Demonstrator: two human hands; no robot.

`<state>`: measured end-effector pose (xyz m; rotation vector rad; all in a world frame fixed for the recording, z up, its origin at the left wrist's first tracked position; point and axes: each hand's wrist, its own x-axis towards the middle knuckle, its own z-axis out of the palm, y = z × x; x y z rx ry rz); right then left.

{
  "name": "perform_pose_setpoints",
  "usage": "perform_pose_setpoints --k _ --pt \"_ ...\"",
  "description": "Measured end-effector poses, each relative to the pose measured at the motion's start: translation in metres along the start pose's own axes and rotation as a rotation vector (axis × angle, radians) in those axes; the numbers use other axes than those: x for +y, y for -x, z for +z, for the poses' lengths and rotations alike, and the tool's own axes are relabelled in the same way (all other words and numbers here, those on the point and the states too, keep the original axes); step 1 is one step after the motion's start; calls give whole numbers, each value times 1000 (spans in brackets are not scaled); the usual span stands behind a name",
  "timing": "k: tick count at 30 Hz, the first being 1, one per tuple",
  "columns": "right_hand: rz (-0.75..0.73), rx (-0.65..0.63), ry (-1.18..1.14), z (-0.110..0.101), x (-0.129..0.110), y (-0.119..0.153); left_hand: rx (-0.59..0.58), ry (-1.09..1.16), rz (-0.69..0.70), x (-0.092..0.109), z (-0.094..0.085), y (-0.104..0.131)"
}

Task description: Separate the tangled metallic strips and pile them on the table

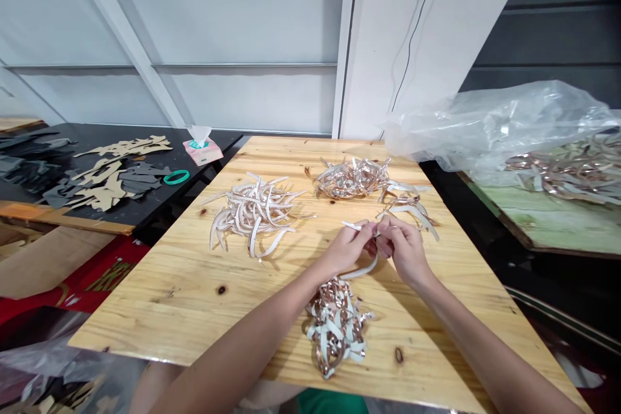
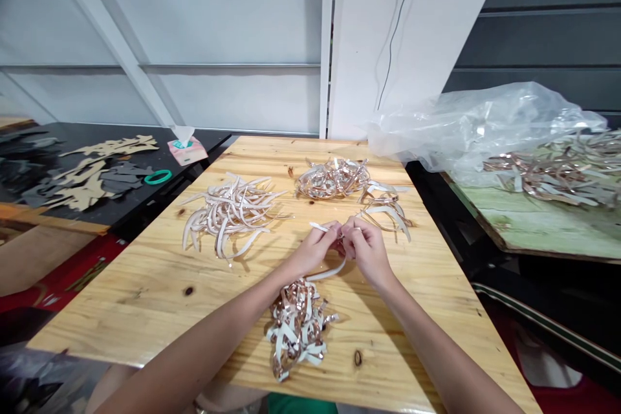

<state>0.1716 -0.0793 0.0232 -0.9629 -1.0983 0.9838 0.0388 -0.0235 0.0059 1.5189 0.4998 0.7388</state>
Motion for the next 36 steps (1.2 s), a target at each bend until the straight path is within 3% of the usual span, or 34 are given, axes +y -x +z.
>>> perform_pose_setpoints --k 6,9,15,20,29,33,36 --pt "110 123 -227 2 -5 -6 68 -69 84 4 0 -2" --pt "200 189 -371 4 -10 -10 41 30 94 4 2 -4" --pt "285 290 -620 -3 -18 -17 -18 389 -26 -11 8 -9" --pt "290 303 -735 -13 -16 -20 -22 476 -111 -15 9 -11" --pt "261 459 -802 -33 -9 -30 45 433 -173 -17 8 -11" --pt "187 523 -704 -41 -11 -29 170 391 -136 -12 5 -11" --pt "249 478 -605 -40 -14 -27 271 375 -40 -8 2 -11"
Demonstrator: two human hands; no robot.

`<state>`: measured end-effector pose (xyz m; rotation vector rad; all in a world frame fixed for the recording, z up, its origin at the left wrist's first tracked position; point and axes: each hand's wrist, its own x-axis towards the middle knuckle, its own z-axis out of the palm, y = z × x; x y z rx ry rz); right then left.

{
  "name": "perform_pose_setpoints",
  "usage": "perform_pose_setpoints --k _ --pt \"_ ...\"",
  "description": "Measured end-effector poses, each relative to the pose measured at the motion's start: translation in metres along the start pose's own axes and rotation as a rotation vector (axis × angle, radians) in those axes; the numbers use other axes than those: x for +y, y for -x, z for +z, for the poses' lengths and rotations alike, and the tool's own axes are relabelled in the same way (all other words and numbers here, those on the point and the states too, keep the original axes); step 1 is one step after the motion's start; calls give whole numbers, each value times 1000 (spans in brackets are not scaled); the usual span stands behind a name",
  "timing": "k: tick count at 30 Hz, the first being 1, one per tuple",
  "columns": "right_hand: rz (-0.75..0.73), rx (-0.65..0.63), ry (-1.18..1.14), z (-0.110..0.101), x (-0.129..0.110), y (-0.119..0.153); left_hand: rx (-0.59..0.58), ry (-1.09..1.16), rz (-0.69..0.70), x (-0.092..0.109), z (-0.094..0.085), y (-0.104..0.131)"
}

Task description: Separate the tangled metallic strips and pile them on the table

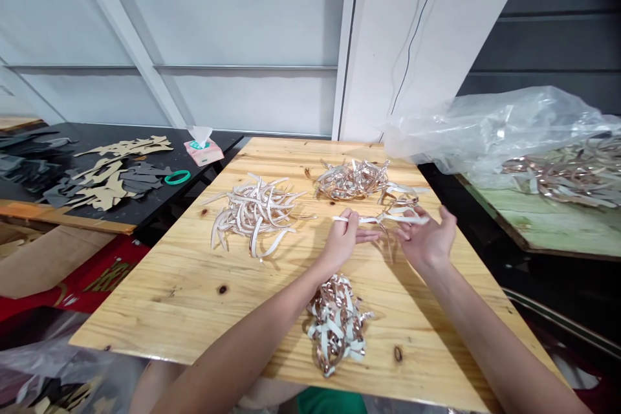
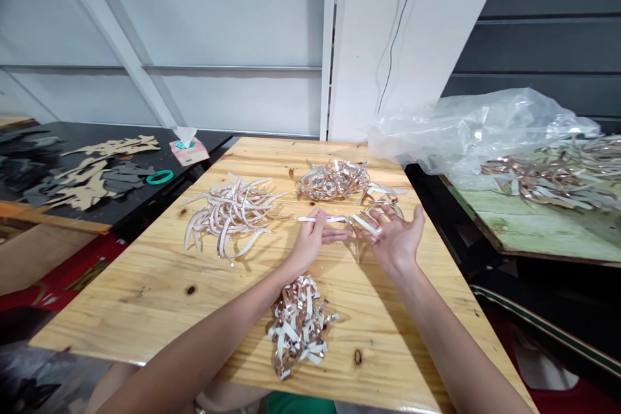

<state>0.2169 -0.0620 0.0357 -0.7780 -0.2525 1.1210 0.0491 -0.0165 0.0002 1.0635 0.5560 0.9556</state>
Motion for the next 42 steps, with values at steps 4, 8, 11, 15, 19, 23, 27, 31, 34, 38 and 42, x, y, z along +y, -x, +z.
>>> perform_pose_setpoints --k 4,8,11,15,19,23,27,31,34,38,42 --pt "49 -102 368 5 4 4 38 -43 130 10 1 3" --pt "-196 -272 962 3 14 4 -26 -111 188 15 4 9" --pt "-374 -389 1139 0 21 8 -64 -148 209 15 3 12" --pt "-412 -563 1143 4 25 23 -113 -275 202 16 0 14" --pt "-398 -730 1178 13 25 36 -76 -436 226 19 -1 16" --pt "-349 -601 1029 16 25 36 -170 -472 234 22 1 17" --pt "-200 -530 881 15 25 31 -201 -503 211 22 2 17" --pt "-30 -420 569 14 25 29 -173 -530 197 20 1 16" --pt "7 -362 435 15 24 29 -207 -535 199 19 1 16" --pt "116 -320 295 18 20 30 -208 -539 237 17 1 14" --pt "203 -282 97 19 15 26 -198 -505 234 11 -2 10"
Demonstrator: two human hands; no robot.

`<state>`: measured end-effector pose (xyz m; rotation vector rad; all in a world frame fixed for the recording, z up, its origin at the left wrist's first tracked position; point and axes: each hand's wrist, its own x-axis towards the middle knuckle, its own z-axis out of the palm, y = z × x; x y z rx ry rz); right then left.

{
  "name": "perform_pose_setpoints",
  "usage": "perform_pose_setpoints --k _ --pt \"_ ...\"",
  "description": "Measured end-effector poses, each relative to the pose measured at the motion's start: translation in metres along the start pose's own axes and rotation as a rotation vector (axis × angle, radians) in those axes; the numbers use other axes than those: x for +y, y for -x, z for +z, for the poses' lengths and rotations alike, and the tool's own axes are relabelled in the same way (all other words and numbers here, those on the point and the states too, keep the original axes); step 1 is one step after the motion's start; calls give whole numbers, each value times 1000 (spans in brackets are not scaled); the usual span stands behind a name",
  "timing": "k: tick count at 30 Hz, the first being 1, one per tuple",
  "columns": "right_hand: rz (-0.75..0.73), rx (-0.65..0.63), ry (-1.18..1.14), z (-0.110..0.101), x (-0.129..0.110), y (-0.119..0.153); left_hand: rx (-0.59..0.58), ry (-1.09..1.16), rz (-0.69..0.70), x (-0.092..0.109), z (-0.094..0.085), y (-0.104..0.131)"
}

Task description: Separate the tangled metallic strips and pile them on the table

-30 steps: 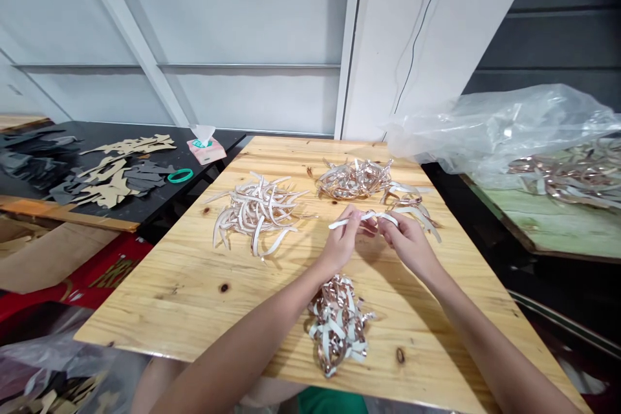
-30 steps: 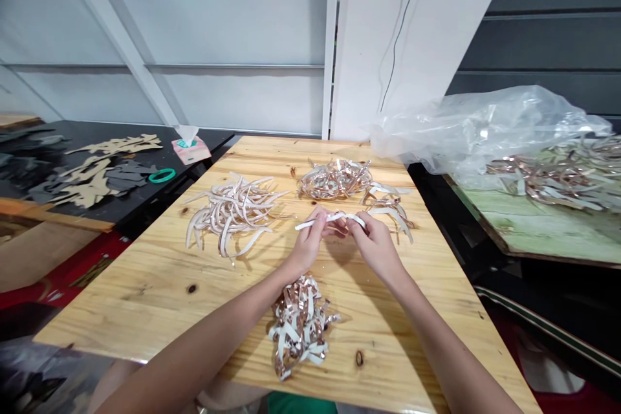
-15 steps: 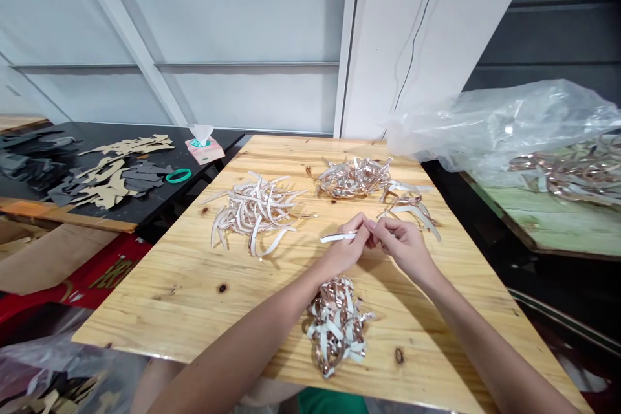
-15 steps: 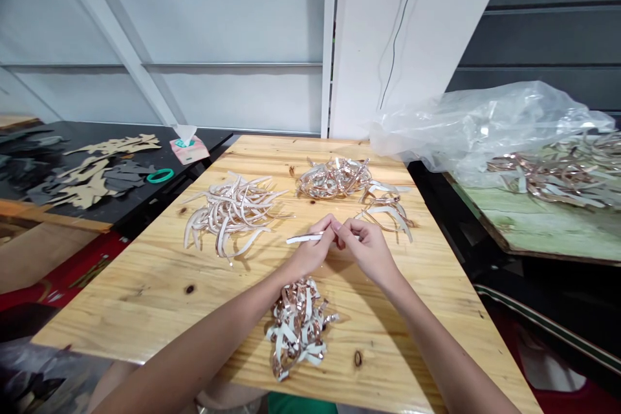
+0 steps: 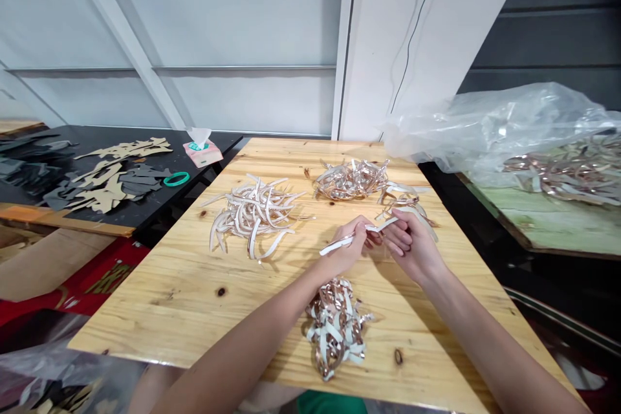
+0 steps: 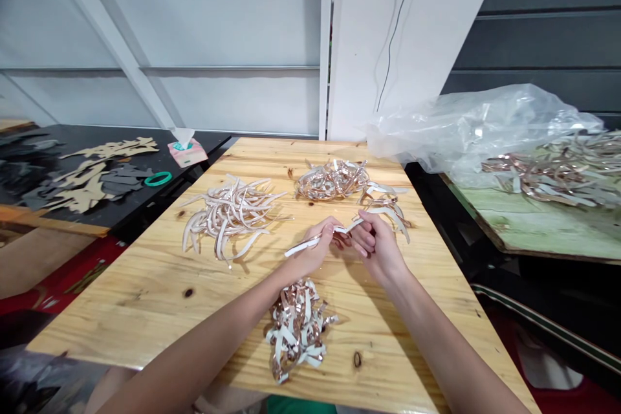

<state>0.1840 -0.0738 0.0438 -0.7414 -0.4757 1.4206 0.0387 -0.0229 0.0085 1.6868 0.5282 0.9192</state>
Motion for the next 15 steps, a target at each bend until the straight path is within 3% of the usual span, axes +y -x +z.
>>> perform_pose_setpoints --k 4,9,15 --pt "19 23 -127 -6 -7 -5 -25 28 -28 -8 1 -1" --pt "-48 48 -155 -15 -17 -10 28 -8 -57 -10 2 -1" --pt "-22 132 -53 -17 -8 -13 231 -51 -36 -4 0 -1"
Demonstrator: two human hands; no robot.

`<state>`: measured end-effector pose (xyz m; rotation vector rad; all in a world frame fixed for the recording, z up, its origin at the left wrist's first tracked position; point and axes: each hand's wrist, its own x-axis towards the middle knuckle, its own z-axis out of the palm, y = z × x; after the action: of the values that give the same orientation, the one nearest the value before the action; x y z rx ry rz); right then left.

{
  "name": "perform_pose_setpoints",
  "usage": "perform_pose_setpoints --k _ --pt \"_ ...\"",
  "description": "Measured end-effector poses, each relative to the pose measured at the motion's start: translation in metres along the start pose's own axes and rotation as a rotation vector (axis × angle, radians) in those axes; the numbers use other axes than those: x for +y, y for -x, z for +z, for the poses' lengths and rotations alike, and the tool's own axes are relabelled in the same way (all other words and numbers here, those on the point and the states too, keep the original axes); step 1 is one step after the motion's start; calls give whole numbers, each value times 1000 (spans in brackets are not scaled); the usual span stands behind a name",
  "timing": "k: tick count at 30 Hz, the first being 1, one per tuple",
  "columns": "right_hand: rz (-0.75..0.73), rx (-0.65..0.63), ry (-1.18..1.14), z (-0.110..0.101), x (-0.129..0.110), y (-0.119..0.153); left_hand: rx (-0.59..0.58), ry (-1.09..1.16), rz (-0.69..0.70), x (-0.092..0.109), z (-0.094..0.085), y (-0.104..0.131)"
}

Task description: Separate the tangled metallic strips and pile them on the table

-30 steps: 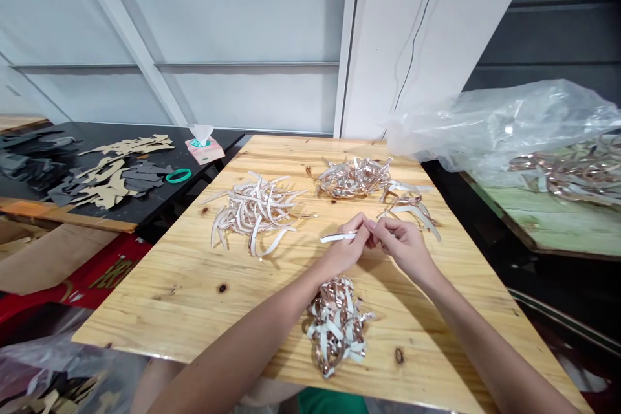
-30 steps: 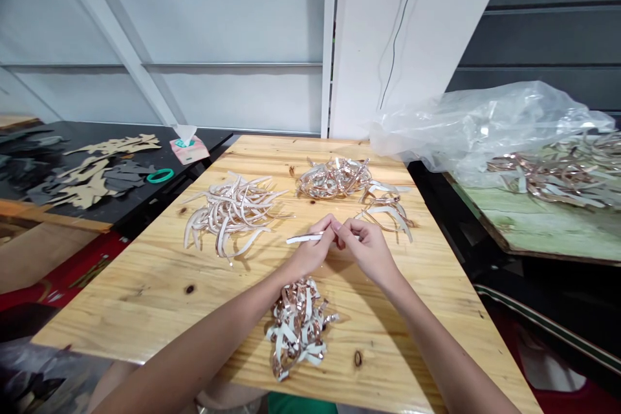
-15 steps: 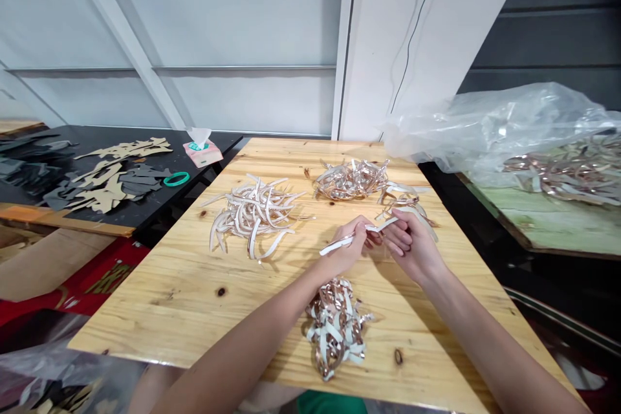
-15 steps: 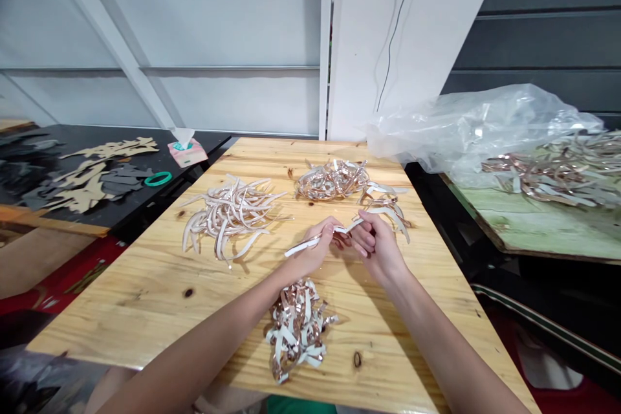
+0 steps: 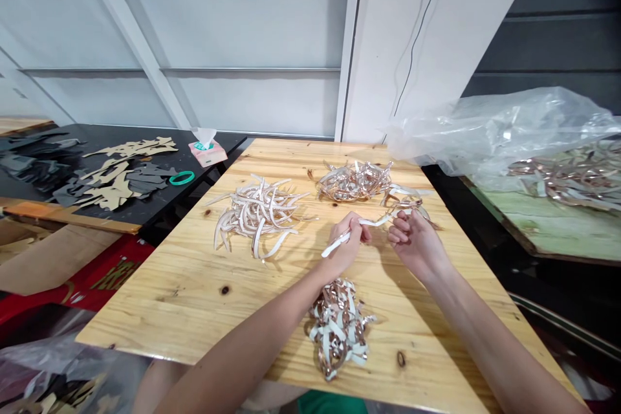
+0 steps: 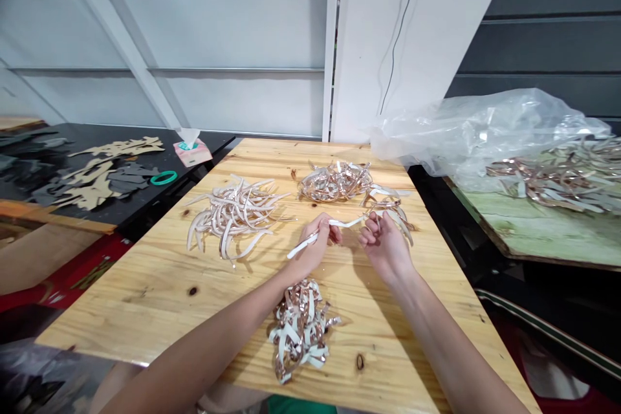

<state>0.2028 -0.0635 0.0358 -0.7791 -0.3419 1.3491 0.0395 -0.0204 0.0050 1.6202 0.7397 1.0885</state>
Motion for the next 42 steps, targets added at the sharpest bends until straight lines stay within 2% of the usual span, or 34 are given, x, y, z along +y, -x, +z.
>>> perform_pose_setpoints --k 4,9,12,16,18,21,25,29,36,42 --pt "-23 -62 241 3 13 2 99 3 55 6 -4 2" --pt "-358 -29 797 -1 26 0 30 28 106 9 -3 7" --pt "-362 -153 1012 -3 29 1 26 35 105 7 -3 9" --pt "-215 -252 899 1 30 5 3 2 99 10 -6 8" --pt "-208 -279 863 3 31 7 -5 -3 93 12 -8 8" --pt "-307 -301 971 0 34 8 -17 -19 66 14 -8 7" --pt "-438 -283 1137 -4 36 9 -105 -97 14 11 -6 5" --pt "-462 -269 1178 -6 33 9 -171 -160 -2 11 -4 4" --pt "-268 -291 1002 -3 25 8 -260 -219 0 15 -6 4" --pt "-106 -236 843 0 23 5 -286 -227 -96 14 -8 4"
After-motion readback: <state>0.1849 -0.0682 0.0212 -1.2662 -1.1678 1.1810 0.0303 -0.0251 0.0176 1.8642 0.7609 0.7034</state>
